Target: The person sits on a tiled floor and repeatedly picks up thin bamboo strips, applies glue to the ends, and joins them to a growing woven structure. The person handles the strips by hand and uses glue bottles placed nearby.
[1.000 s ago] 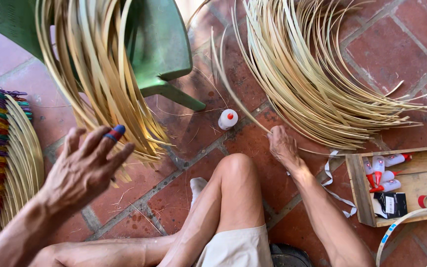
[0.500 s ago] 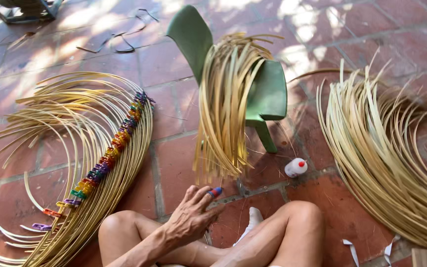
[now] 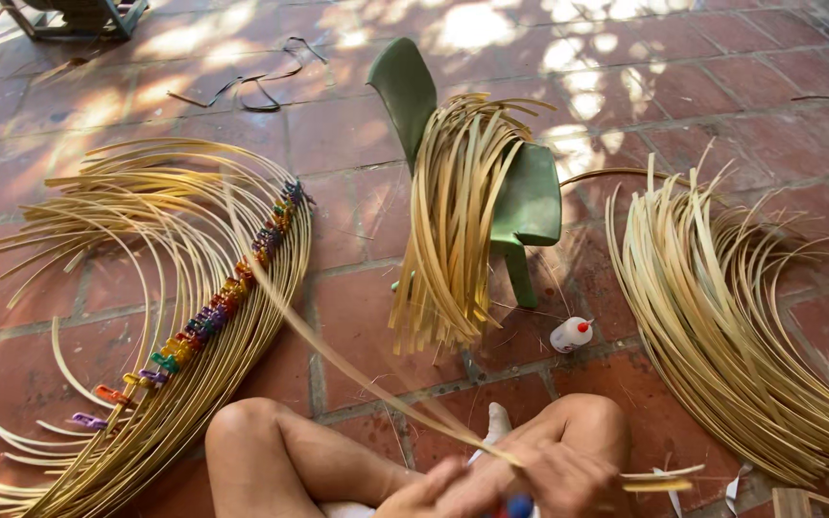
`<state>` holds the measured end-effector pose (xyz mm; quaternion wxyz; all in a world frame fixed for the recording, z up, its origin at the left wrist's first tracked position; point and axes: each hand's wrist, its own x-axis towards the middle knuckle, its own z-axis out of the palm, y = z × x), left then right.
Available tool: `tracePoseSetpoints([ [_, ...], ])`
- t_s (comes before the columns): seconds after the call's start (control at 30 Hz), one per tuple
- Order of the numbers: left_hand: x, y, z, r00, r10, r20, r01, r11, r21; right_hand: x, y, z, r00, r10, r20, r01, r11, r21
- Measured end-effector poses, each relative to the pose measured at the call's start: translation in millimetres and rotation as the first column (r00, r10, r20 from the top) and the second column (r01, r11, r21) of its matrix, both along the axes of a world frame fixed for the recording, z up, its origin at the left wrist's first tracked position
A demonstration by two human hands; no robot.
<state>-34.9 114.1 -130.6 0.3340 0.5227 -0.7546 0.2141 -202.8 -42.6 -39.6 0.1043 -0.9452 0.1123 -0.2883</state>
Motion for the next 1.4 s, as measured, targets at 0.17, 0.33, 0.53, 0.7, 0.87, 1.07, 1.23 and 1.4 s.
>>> tracePoseSetpoints([
  [0.17,6.8,-1.8,-7.2,0.790,0.041,-0.612,0.401,0.720,0.566,21.0,19.9,-6.1,0.991,0.008,-0.131,-0.034,0.979,-0.202],
  [0.33,-2.0,-18.4,-16.4,0.618,0.081,-0.782,0.493,0.735,0.466,8.7,16.5,-1.2,0.994,-0.038,-0.105,0.007,0.961,-0.277],
  [0.53,-5.4,-42.9,-10.8,0.277,0.329,-0.903,0.688,0.589,0.425,-49.4,-9.1,-11.5,0.853,-0.426,0.302,0.292,0.868,0.402],
  [0.7,-28.0,-47.2,-9.5,0.349,0.208,-0.914,0.746,0.528,0.406,-60.8,-38.3,-30.3,0.775,-0.566,0.283,-0.050,0.391,0.919],
  [0.87,-28.6,-55.2,0.2,0.374,0.374,-0.849,0.837,0.258,0.483,-65.2,-34.6,-26.5,0.803,-0.513,0.302,0.000,0.507,0.862],
  [1.07,-46.6,-79.7,10.8,0.085,0.392,-0.916,0.956,0.228,0.186,-91.0,-23.8,-35.4,0.843,-0.445,0.303,-0.071,0.465,0.882],
  [1.23,-68.4,-93.4,2.5,-0.240,0.331,-0.912,0.954,0.252,-0.160,-105.7,-13.1,-43.9,0.773,-0.517,0.366,0.022,0.599,0.800],
  [1.4,-87.6,-106.0,-11.1,-0.220,0.467,-0.857,0.965,0.231,-0.122,-102.8,-1.3,-41.9,0.753,-0.603,0.263,0.278,0.655,0.703],
])
